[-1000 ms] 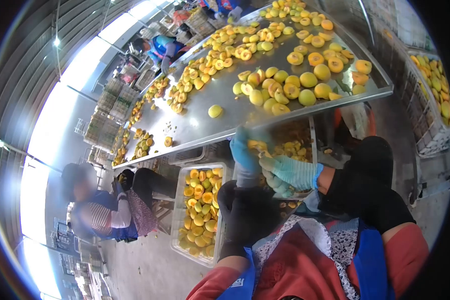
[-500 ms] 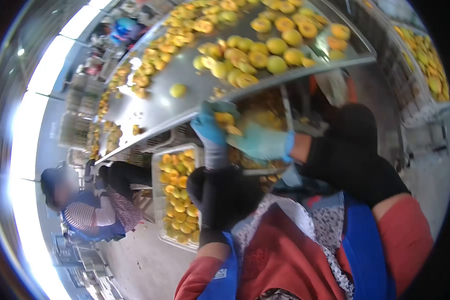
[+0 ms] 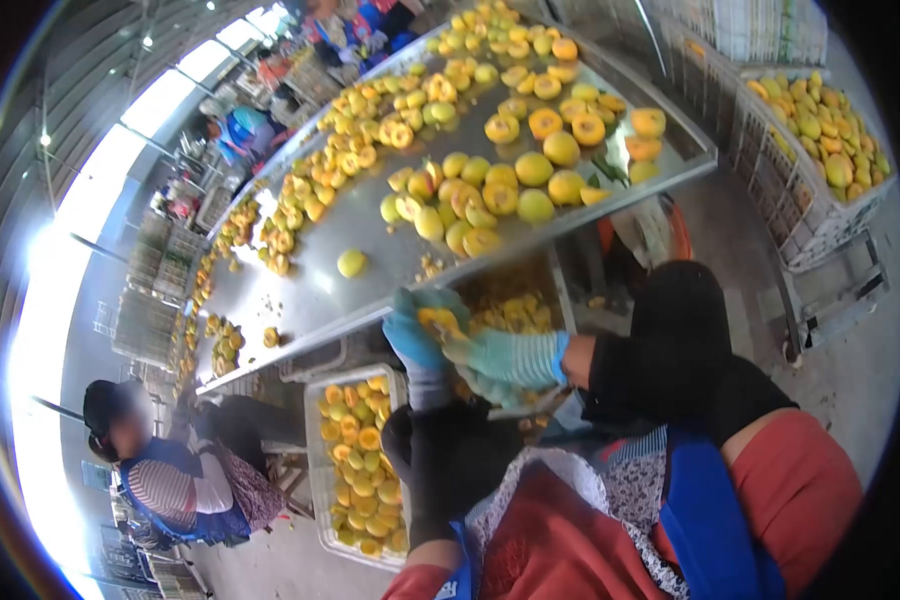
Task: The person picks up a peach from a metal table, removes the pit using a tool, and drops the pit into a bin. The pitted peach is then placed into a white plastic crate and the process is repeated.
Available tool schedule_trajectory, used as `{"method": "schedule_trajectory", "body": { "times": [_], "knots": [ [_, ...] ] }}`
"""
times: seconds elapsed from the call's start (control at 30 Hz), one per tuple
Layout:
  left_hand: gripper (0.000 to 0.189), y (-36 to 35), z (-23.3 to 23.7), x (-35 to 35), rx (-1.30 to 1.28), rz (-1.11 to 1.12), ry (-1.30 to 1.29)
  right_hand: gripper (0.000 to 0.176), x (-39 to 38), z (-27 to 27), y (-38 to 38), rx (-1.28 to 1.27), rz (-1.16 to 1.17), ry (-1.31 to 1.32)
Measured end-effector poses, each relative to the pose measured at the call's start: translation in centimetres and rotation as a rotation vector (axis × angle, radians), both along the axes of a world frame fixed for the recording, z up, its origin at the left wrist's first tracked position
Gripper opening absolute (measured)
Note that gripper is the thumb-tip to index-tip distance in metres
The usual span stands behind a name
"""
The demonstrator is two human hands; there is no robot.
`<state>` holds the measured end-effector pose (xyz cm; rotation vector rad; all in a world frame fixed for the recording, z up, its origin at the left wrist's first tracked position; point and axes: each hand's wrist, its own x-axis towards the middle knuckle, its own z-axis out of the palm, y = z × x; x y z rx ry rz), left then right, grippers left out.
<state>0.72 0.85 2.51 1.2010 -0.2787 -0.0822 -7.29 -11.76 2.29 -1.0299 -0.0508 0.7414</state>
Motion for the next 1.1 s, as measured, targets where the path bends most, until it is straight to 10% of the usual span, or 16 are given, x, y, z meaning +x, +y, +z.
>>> {"method": "schedule_trajectory", "body": {
  "times": [0.27,0.33,0.43,0.47,0.57,0.63,0.8,0.83,0.9,1.1],
  "knots": [
    [0.034,0.6,-1.5,0.7,0.275,0.063,-0.364,0.036,0.6,-1.3,0.2,-0.427,-0.2,-0.281],
    [0.039,1.0,-1.2,0.0,0.005,-0.095,-0.002,0.026,0.8,-1.4,0.7,-0.548,-0.278,-0.395],
    [0.02,1.6,-2.1,0.0,-0.031,-0.099,0.249,0.02,2.4,-8.1,0.1,-1.08,-0.598,-1.533],
    [0.025,0.0,-3.0,0.1,0.096,0.193,-0.039,0.02,2.8,-8.7,0.2,-1.205,-0.691,-1.82],
    [0.034,-0.1,-2.2,0.0,-0.033,0.201,-0.008,0.025,3.4,-11.0,1.7,-0.948,-0.545,-1.112],
    [0.038,1.4,1.1,-1.6,-0.083,0.113,0.017,0.03,0.6,-3.1,1.2,-0.368,-0.116,-0.056],
    [0.038,1.2,1.7,-2.0,0.542,0.308,0.0,0.047,2.5,-9.2,1.8,-0.725,-0.392,-0.836],
    [0.037,0.9,0.9,-1.3,0.349,0.263,0.011,0.049,2.8,-9.8,1.4,-0.741,-0.447,-0.976],
    [0.034,0.0,-2.0,-0.1,-0.04,0.157,0.058,0.05,1.2,-7.2,1.5,-0.699,-0.418,-0.852],
    [0.028,0.5,-0.2,-2.3,-0.064,0.005,0.107,0.037,-0.9,-2.6,1.2,-0.703,-0.225,-0.567]
  ]
}}
